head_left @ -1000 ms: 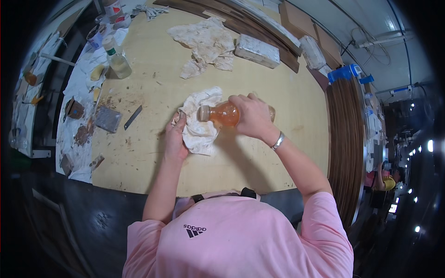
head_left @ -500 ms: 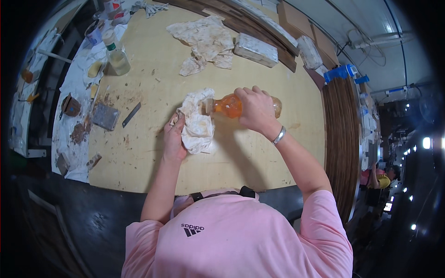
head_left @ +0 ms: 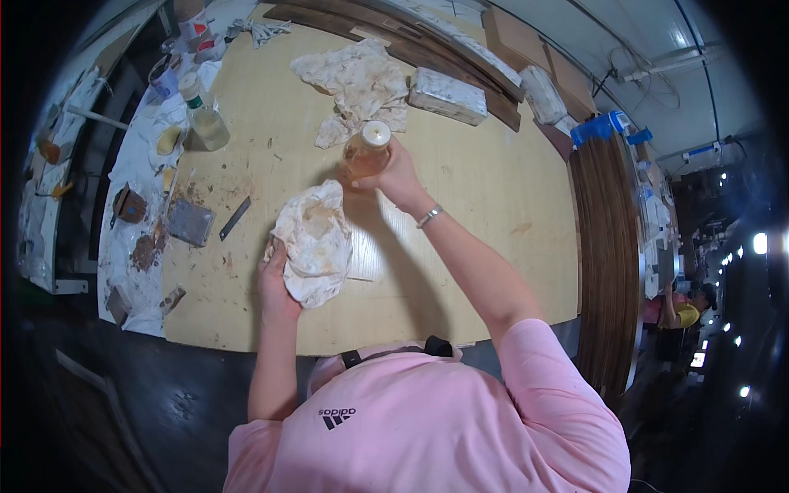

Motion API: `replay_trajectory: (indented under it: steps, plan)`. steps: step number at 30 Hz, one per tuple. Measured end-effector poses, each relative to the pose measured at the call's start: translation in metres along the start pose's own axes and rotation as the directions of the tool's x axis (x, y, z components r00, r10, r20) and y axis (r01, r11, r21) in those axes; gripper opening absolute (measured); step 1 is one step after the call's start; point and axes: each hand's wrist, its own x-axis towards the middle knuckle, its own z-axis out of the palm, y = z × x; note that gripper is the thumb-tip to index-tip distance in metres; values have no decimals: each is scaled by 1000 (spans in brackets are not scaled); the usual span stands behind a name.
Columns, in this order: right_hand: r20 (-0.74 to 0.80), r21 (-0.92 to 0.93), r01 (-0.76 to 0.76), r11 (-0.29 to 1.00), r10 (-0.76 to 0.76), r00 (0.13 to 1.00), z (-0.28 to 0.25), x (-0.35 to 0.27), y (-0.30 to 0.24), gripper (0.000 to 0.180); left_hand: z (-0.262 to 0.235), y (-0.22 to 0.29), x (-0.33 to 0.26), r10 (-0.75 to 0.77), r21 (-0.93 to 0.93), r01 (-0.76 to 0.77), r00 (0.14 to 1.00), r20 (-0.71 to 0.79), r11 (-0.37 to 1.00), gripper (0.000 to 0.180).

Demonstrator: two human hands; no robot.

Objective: The person is using a rag and a bottle of polishing liquid to clean and polish curved wooden furniture parts in a workshop.

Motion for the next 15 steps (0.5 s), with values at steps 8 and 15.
replay_trajectory:
  steps: [8, 15]
  plan:
    - [33, -1, -148, 989, 148, 988, -1, 9, 27, 108, 6, -14, -41, -100, 116, 88, 989, 110, 989, 51]
    - [-298, -368, -275, 888, 167, 940, -205, -132, 13, 65, 37, -108, -55, -275, 234, 234, 948, 160, 944, 52]
